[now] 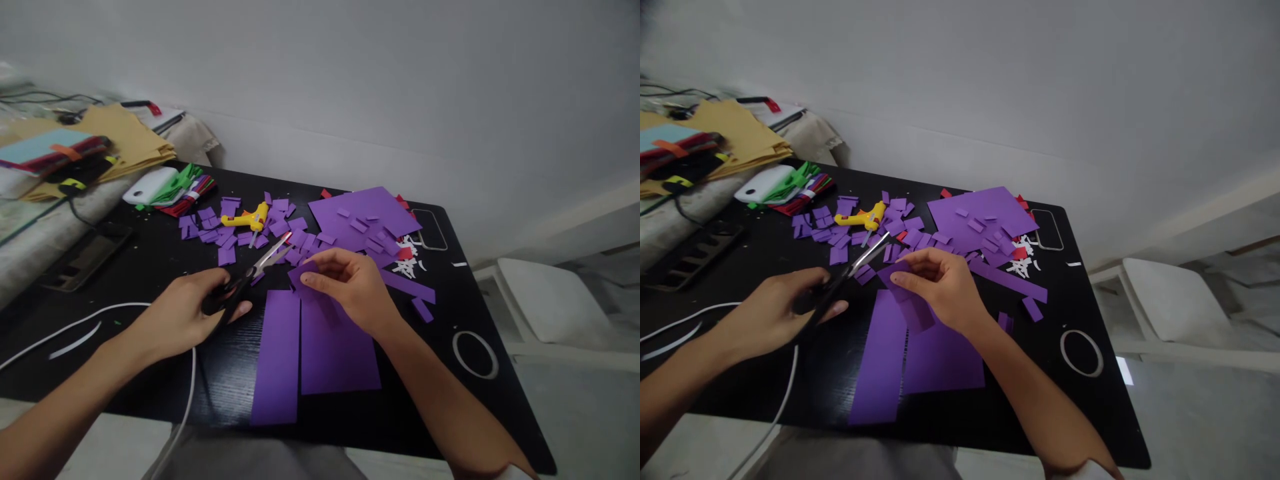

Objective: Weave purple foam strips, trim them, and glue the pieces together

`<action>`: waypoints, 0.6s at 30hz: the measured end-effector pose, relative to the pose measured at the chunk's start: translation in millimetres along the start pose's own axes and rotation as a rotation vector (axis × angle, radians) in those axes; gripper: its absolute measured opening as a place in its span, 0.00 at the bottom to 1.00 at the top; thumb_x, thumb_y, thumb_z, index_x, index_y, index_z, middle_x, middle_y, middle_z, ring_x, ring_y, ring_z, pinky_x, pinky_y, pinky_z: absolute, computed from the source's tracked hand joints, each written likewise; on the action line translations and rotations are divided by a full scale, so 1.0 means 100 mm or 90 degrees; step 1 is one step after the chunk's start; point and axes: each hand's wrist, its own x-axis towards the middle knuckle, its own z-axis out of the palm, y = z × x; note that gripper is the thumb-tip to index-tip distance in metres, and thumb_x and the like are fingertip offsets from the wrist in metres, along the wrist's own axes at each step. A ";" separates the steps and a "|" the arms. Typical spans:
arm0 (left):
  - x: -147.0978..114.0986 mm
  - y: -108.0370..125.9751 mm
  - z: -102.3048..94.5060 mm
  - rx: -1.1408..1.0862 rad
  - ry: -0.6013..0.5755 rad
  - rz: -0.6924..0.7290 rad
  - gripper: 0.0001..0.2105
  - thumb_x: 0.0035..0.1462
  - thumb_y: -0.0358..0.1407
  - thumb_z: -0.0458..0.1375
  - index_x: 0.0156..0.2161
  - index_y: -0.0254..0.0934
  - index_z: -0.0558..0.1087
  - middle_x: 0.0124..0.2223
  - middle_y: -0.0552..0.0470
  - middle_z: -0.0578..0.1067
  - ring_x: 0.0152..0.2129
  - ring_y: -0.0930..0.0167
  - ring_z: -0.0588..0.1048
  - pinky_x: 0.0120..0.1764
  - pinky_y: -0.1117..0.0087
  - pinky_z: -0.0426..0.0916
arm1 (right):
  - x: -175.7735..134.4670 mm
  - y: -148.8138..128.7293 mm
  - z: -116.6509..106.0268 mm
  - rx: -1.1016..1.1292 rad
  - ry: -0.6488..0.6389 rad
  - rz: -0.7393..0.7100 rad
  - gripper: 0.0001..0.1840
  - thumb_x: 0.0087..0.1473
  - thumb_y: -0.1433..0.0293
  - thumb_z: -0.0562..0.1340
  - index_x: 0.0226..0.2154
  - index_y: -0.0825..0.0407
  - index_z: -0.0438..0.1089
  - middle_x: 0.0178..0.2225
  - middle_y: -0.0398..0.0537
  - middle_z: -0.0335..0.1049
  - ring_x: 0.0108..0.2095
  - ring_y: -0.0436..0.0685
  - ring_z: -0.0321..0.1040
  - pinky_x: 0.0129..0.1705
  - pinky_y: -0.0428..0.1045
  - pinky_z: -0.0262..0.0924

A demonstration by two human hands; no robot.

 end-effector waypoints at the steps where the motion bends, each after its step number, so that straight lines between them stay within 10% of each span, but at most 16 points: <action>1: -0.01 0.01 -0.02 -0.001 0.005 0.019 0.18 0.61 0.52 0.57 0.31 0.39 0.68 0.26 0.55 0.72 0.21 0.71 0.70 0.26 0.70 0.62 | 0.00 0.00 0.00 -0.009 0.003 -0.006 0.17 0.44 0.63 0.79 0.36 0.50 0.80 0.35 0.45 0.82 0.37 0.56 0.81 0.47 0.54 0.77; 18: -0.11 -0.01 -0.12 0.118 -0.015 0.132 0.12 0.64 0.46 0.57 0.36 0.39 0.70 0.34 0.50 0.76 0.31 0.65 0.76 0.34 0.66 0.64 | 0.01 0.07 -0.02 -0.049 -0.006 -0.049 0.16 0.46 0.63 0.78 0.37 0.49 0.80 0.36 0.46 0.83 0.39 0.58 0.82 0.48 0.56 0.78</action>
